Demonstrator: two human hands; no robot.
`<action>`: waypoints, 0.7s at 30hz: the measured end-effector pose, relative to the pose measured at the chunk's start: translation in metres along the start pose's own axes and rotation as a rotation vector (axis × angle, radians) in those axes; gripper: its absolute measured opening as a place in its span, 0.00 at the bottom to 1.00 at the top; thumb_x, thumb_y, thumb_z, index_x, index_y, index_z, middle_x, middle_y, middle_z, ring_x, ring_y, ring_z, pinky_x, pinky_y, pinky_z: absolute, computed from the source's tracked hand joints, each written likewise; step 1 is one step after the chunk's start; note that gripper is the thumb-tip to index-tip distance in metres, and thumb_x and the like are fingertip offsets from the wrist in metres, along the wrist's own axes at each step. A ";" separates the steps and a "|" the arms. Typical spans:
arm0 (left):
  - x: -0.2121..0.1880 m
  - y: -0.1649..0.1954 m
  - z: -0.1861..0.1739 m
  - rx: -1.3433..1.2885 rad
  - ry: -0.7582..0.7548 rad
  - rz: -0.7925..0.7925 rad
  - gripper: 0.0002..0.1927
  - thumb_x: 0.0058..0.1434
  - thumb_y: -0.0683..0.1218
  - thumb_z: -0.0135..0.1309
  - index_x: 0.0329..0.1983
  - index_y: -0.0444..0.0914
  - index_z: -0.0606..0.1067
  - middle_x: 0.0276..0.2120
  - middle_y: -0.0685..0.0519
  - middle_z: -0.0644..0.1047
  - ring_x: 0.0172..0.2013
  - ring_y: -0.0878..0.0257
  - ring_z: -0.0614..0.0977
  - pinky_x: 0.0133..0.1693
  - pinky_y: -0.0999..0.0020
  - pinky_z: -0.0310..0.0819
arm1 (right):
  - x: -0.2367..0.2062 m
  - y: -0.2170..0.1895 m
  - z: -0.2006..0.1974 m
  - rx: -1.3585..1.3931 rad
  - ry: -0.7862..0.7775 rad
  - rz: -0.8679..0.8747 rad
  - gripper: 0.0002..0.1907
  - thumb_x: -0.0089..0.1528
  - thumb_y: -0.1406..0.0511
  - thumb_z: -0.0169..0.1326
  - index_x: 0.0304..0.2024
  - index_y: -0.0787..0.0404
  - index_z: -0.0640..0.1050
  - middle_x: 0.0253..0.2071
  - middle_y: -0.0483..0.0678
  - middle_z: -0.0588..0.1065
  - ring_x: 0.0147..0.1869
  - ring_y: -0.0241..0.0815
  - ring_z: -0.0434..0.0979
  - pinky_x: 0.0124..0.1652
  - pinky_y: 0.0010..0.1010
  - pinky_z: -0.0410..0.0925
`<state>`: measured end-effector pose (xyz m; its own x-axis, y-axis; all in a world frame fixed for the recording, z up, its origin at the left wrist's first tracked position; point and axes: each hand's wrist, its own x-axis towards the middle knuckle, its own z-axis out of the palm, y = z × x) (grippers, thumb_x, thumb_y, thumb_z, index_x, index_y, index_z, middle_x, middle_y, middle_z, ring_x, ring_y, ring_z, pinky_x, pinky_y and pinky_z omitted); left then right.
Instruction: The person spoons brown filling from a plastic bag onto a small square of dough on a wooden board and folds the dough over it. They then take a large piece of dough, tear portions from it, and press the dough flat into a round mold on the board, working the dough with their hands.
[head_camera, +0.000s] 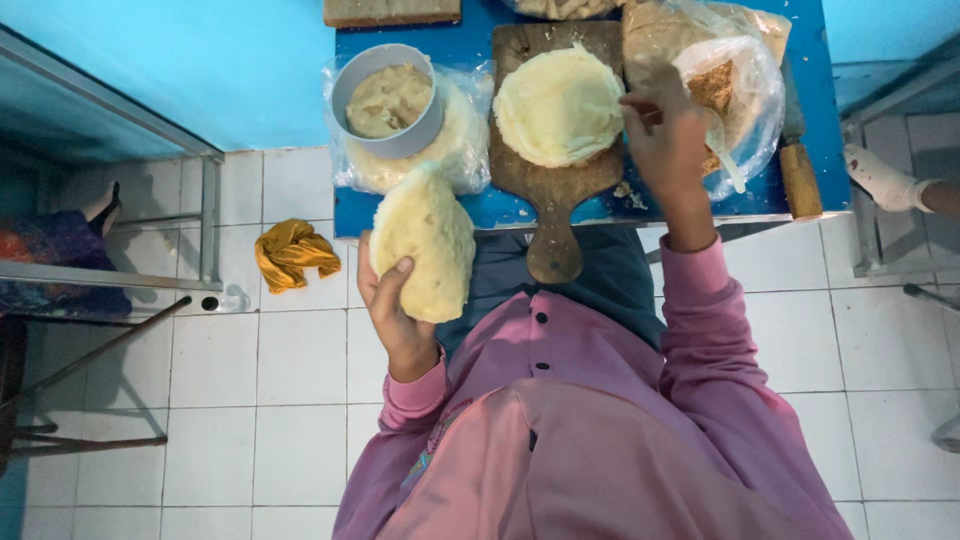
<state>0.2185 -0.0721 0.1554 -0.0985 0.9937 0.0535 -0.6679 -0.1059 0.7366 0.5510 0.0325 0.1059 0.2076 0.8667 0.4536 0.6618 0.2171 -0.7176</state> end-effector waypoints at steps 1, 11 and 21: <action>0.000 -0.001 0.001 0.006 -0.005 -0.005 0.16 0.61 0.40 0.49 0.52 0.32 0.68 0.46 0.46 0.73 0.47 0.58 0.78 0.51 0.65 0.74 | 0.001 0.001 -0.001 -0.076 -0.047 -0.020 0.16 0.65 0.72 0.60 0.55 0.60 0.76 0.41 0.52 0.81 0.41 0.46 0.82 0.41 0.35 0.73; 0.004 -0.009 -0.004 0.006 -0.020 -0.032 0.17 0.59 0.39 0.50 0.52 0.33 0.67 0.46 0.47 0.73 0.48 0.60 0.76 0.53 0.68 0.72 | 0.001 -0.019 0.000 -0.165 -0.106 -0.404 0.25 0.64 0.77 0.55 0.63 0.62 0.73 0.44 0.50 0.81 0.54 0.58 0.78 0.51 0.44 0.70; 0.005 -0.010 -0.003 0.024 -0.023 -0.033 0.16 0.60 0.39 0.51 0.51 0.32 0.67 0.46 0.47 0.73 0.48 0.60 0.76 0.54 0.68 0.70 | -0.004 -0.024 -0.011 -0.245 -0.077 -0.488 0.25 0.60 0.79 0.53 0.60 0.64 0.76 0.47 0.51 0.81 0.56 0.57 0.78 0.56 0.46 0.71</action>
<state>0.2225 -0.0666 0.1465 -0.0595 0.9973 0.0436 -0.6529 -0.0719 0.7540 0.5427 0.0186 0.1270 -0.2130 0.7238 0.6563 0.8182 0.4993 -0.2851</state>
